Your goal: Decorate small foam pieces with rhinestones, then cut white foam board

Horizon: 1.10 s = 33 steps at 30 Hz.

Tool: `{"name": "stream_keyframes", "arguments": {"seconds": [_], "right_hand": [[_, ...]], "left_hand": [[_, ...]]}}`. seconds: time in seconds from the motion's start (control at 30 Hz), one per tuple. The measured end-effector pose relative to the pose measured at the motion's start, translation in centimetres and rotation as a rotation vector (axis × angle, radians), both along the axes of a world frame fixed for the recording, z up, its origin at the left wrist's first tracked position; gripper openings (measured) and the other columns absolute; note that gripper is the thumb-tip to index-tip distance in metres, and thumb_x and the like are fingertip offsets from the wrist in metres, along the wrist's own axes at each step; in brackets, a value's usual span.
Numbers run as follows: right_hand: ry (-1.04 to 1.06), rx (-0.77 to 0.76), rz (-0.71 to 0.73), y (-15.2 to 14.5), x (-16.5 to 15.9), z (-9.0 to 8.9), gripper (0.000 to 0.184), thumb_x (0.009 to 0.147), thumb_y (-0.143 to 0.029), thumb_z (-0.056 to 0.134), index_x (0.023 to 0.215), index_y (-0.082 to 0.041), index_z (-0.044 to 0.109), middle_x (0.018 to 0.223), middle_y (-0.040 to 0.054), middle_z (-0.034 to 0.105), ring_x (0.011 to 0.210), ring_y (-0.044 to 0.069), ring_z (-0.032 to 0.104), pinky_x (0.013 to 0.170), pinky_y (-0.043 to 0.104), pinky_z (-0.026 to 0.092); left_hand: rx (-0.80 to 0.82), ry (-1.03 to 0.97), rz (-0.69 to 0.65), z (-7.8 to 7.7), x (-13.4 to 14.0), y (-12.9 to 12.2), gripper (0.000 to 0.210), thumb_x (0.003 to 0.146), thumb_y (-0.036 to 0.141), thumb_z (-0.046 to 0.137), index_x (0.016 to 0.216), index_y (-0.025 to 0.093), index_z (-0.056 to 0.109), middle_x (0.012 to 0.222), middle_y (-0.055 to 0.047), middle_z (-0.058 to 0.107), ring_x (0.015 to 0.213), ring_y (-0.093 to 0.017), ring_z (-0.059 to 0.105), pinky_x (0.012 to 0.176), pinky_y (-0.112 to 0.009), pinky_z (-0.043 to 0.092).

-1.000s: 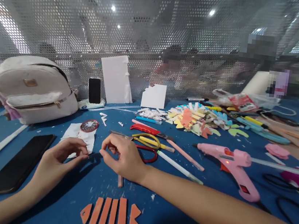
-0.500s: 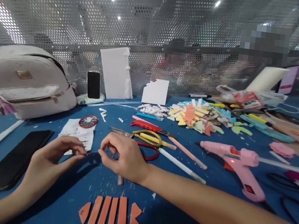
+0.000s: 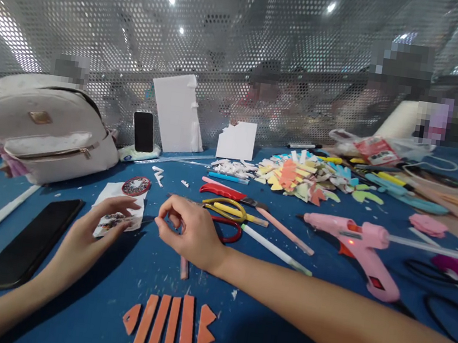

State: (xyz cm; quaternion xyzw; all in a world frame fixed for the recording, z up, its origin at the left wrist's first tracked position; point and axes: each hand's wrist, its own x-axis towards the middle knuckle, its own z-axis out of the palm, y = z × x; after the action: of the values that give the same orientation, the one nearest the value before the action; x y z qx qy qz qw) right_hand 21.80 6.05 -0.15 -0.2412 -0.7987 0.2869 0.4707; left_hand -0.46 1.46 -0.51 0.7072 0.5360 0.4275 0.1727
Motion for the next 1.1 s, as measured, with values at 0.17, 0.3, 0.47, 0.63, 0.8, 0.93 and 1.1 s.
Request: {"name": "stream_keyframes", "arguments": {"seconds": [0.17,0.3,0.47,0.63,0.8,0.93,1.1], "right_hand": [[0.010,-0.049,0.015,0.2,0.0,0.0,0.009,0.091,-0.022,0.057,0.083,-0.019,0.053,0.062,-0.0073,0.038,0.053,0.009,0.039,0.053,0.022,0.031],[0.010,-0.062,0.020,0.1,0.0,0.0,0.011,0.092,-0.023,0.056,0.083,-0.019,0.052,0.062,-0.0072,0.038,0.052,0.009,0.038,0.053,0.021,0.031],[0.012,-0.036,0.000,0.1,0.0,-0.1,0.009,0.090,-0.021,0.058,0.083,-0.019,0.054,0.062,-0.0068,0.041,0.053,0.009,0.040,0.053,0.021,0.032],[0.008,-0.011,0.001,0.2,0.0,-0.1,0.008,0.089,-0.022,0.058,0.082,-0.019,0.054,0.061,-0.0069,0.041,0.053,0.009,0.040,0.053,0.021,0.032],[0.017,-0.008,0.018,0.2,0.0,-0.2,0.008,0.090,-0.022,0.057,0.083,-0.019,0.053,0.061,-0.0071,0.040,0.053,0.009,0.040,0.052,0.020,0.032],[0.021,-0.020,0.027,0.3,0.1,-0.1,0.009,0.091,-0.023,0.056,0.083,-0.019,0.052,0.061,-0.0071,0.040,0.052,0.009,0.039,0.052,0.020,0.032],[0.017,-0.039,0.018,0.2,0.2,0.0,0.009,0.090,-0.023,0.057,0.083,-0.019,0.052,0.062,-0.0068,0.040,0.053,0.010,0.040,0.051,0.020,0.031]], "left_hand": [[-0.090,0.097,-0.065,-0.5,-0.5,2.2,0.035,0.089,0.027,0.059,0.123,0.025,0.056,0.101,-0.005,0.075,0.086,-0.022,0.068,0.081,-0.037,0.052],[-0.093,0.088,-0.060,-1.0,-0.4,3.8,0.033,0.087,0.027,0.059,0.120,0.023,0.056,0.093,-0.004,0.075,0.077,-0.020,0.069,0.074,-0.034,0.053],[-0.078,0.055,-0.077,-1.3,-0.1,4.8,0.033,0.083,0.027,0.062,0.115,0.022,0.057,0.081,-0.001,0.072,0.070,-0.019,0.069,0.070,-0.030,0.053],[-0.060,0.020,-0.099,-0.9,0.5,4.8,0.032,0.080,0.026,0.063,0.112,0.021,0.059,0.072,0.002,0.068,0.060,-0.017,0.063,0.066,-0.029,0.049],[-0.048,-0.080,-0.077,-0.1,0.7,3.9,0.036,0.083,0.023,0.062,0.119,0.023,0.056,0.081,0.001,0.066,0.082,-0.019,0.066,0.081,-0.033,0.048],[-0.108,-0.215,-0.103,-0.1,0.5,3.1,0.035,0.085,0.027,0.063,0.118,0.019,0.054,0.076,0.002,0.060,0.067,-0.015,0.062,0.064,-0.027,0.049],[-0.145,-0.333,-0.108,-0.3,0.6,1.5,0.032,0.084,0.023,0.068,0.114,0.021,0.058,0.079,0.002,0.063,0.073,-0.014,0.065,0.071,-0.027,0.053]]}}
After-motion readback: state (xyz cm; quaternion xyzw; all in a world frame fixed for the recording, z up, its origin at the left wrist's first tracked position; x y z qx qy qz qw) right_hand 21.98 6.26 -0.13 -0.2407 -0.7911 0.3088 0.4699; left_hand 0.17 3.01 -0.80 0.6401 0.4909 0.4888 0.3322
